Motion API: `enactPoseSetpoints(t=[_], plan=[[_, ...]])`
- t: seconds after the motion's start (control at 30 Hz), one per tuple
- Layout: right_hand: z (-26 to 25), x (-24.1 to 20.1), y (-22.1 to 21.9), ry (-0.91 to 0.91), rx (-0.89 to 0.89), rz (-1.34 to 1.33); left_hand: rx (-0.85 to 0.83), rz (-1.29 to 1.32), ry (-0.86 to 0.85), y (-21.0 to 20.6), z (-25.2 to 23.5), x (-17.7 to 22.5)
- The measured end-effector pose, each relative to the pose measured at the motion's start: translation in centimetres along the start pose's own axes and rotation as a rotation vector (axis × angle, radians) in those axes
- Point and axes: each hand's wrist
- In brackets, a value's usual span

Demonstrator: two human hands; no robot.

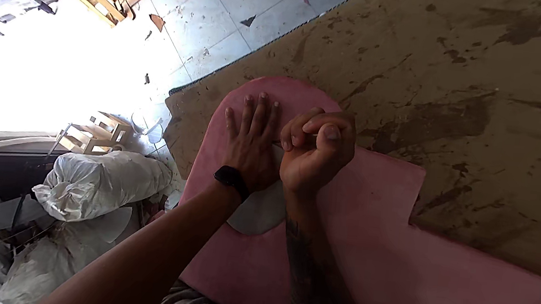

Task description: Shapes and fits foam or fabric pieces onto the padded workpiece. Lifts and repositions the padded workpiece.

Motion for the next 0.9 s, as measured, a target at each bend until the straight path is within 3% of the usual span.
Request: enactPoseSetpoints(t=[0.23, 0.47, 0.57, 0.77, 0.9], plan=[[-3.9, 0.4, 2.3, -0.144, 0.164, 0.131, 0.022, 0.029, 0.016, 0.0, 0.3, 0.3], [-4.8, 1.5, 1.6, -0.158, 0.109, 0.174, 0.045, 0.065, 0.014, 0.2, 0.3, -0.1], [-4.6, 1.4, 1.8, -0.119, 0.179, 0.129, 0.023, 0.062, 0.018, 0.3, 0.1, 0.0], [-10.0, -4.4, -1.0, 0.028, 0.146, 0.258, -0.007, 0.069, -0.002, 0.8, 0.4, -0.1], [-7.8, -2.6, 1.0, -0.070, 0.125, 0.263, 0.022, 0.068, 0.009, 0.7, -0.5, 0.1]])
Point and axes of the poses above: each hand's wrist, its own z-axis away from the middle knuckle, its own y-axis out of the back of the hand, x = y × z, and after that the axes turned 15 degrees about -z, right-handed
